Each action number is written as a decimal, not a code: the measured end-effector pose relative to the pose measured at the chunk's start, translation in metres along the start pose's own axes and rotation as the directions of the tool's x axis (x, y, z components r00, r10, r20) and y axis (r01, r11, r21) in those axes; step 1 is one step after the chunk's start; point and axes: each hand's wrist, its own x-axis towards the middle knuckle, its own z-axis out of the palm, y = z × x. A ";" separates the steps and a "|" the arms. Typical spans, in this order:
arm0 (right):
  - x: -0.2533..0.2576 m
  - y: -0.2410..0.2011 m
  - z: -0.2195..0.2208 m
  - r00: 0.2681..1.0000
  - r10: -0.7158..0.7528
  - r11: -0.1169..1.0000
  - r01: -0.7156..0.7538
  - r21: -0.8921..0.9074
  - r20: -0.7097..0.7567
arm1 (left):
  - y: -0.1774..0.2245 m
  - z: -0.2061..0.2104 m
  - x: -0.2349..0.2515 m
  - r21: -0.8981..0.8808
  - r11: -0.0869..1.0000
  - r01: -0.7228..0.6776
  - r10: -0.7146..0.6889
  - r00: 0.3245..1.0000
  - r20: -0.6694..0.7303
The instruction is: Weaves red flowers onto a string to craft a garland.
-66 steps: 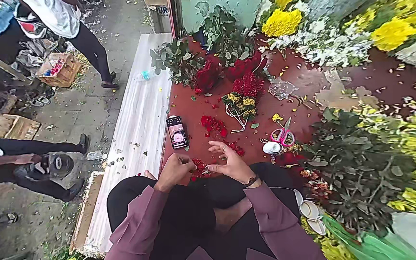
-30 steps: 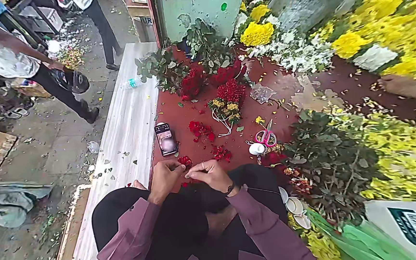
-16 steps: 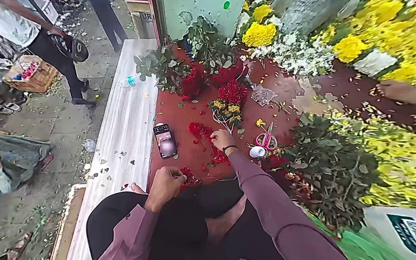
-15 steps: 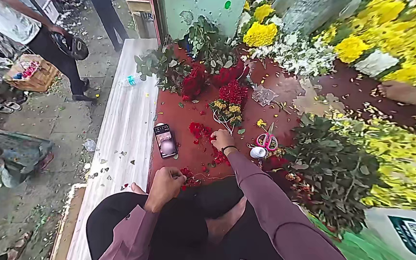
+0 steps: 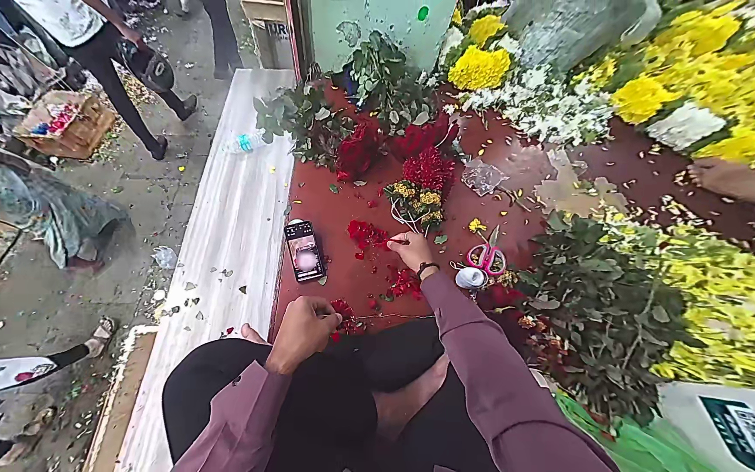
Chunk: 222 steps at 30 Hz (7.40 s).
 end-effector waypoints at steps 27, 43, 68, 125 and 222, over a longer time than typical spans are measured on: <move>-0.010 0.002 0.006 0.976 0.083 0.889 -0.163 0.428 0.200 | -0.001 0.002 0.003 0.022 1.000 0.006 -0.006 1.000 0.021; -0.001 -0.014 0.007 0.972 0.040 0.867 -0.148 0.476 0.230 | -0.001 0.003 0.005 0.019 1.000 0.019 -0.020 0.999 0.028; -0.136 -0.082 0.005 0.980 -0.198 0.722 0.136 0.678 0.014 | -0.002 0.002 0.007 0.049 0.998 0.044 -0.041 0.997 -0.064; -0.162 -0.072 0.016 0.905 -0.083 0.740 -0.225 0.634 0.418 | -0.003 -0.009 0.008 -0.163 0.985 0.053 -0.081 0.982 -0.173; -0.161 -0.070 -0.012 0.776 -0.485 0.713 0.083 0.696 0.404 | -0.003 -0.012 -0.001 -0.100 0.995 0.026 -0.019 0.997 0.071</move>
